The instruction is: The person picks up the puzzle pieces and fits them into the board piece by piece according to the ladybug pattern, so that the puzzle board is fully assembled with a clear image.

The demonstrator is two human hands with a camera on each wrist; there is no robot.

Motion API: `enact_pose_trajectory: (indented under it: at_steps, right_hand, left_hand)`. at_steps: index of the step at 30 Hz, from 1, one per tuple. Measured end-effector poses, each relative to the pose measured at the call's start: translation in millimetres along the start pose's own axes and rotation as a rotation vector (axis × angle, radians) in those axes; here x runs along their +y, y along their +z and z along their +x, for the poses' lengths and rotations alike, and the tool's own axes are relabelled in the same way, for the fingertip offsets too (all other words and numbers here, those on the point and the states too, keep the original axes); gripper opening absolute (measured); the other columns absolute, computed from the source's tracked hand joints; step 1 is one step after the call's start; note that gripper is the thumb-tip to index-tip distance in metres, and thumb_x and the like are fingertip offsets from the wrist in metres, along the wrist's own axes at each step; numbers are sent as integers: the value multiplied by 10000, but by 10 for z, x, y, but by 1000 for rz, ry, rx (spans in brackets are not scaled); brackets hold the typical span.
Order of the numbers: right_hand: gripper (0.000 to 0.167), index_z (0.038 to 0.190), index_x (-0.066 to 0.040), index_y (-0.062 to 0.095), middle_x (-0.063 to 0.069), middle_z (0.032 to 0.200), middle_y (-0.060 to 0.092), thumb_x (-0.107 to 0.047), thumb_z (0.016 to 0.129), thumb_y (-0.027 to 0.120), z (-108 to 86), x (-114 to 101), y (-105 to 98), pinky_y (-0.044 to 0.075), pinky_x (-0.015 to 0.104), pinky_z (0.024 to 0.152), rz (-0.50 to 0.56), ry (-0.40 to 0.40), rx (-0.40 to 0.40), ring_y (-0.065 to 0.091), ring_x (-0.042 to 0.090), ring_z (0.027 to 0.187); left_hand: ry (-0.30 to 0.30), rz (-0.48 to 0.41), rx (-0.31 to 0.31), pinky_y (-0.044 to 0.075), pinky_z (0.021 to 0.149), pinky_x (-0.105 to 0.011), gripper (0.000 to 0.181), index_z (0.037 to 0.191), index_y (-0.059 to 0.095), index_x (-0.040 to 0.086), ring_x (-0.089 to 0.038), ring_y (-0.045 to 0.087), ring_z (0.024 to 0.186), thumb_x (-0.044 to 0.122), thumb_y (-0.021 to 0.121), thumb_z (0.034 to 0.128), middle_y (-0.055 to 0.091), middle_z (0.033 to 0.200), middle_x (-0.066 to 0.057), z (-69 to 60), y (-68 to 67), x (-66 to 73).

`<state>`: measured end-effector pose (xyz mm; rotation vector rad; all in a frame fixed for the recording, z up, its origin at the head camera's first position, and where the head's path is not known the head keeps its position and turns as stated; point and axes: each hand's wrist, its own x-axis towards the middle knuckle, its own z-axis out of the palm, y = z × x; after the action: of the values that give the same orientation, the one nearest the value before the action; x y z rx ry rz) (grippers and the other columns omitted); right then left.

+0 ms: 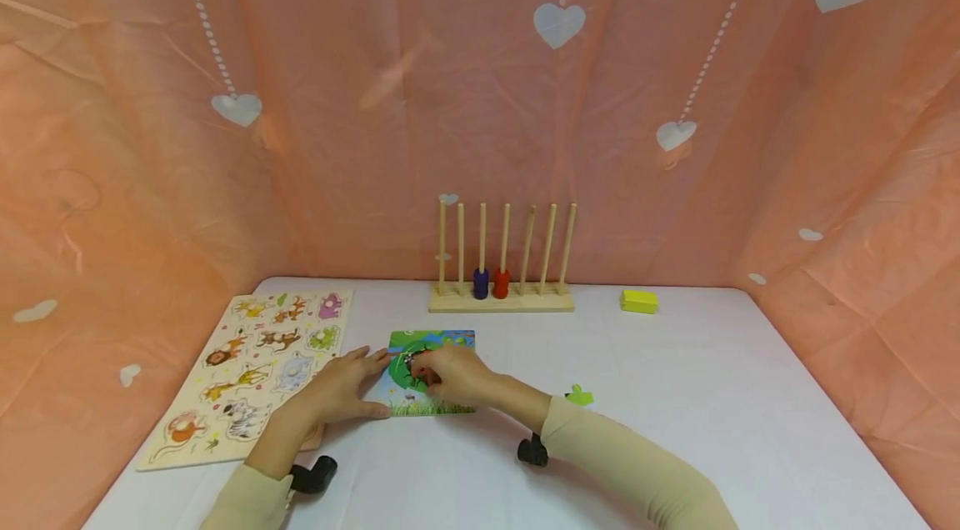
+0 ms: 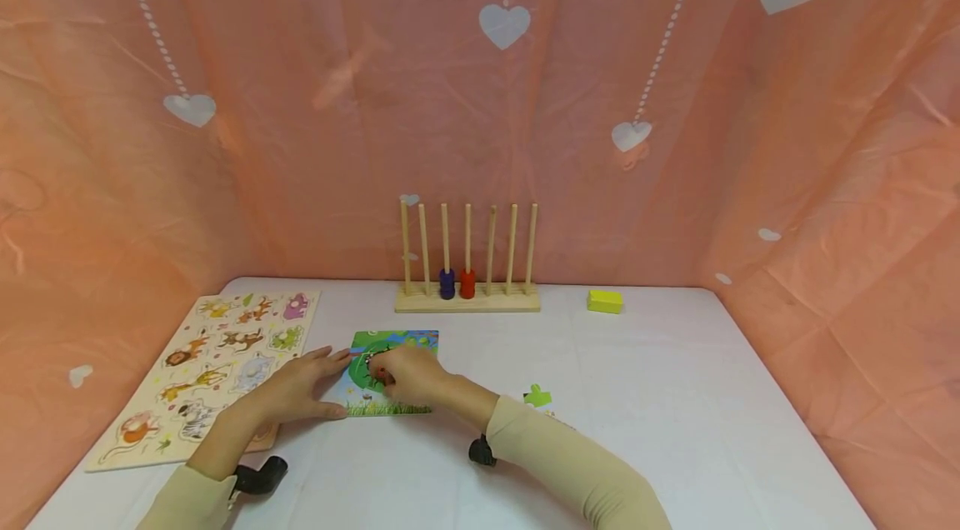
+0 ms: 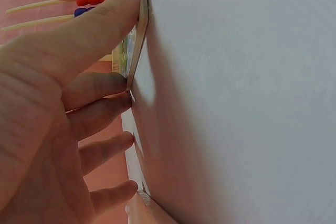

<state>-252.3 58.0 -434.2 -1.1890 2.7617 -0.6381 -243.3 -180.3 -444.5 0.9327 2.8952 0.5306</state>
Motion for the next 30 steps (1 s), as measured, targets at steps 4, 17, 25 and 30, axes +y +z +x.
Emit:
enact_pose_trajectory:
  at_steps: [4,17,25,30]
  right_hand:
    - [287,1100,-150,748,-94,832,643,-118,820,803,-12,-22,4,412,153,610,-132,-16,-8,535,2,721]
    - [286,1098,-177,781,-38,1023,685,-194,817,833,-6,-69,-14,509,191,741,-268,-39,-25,635,77,949]
    - [301,1102,-149,773,-43,1058,693,-195,812,838,20,-83,11,505,206,830,-228,13,-38,629,77,996]
    - [279,1081,-169,772,-61,1008,669,-233,817,837,20,-77,45,485,180,746,-241,26,-35,609,60,940]
  left_hand:
    - [-2,-6,0,347,1006,-714,827,1361,573,-43,-555,405,1317,423,857,741,535,1421,-222,-1,2,-4]
    - [-9,-10,-1,349,1006,-714,835,1365,569,-44,-560,400,1317,434,853,742,531,1424,-225,-8,-14,9]
    - [-19,-15,-8,340,1013,-714,836,1369,567,-41,-554,393,1325,437,851,745,528,1429,-221,-13,-16,12]
    - [-26,-23,-13,335,1015,-715,838,1372,566,-38,-552,387,1332,440,851,746,523,1436,-217,-11,-15,15]
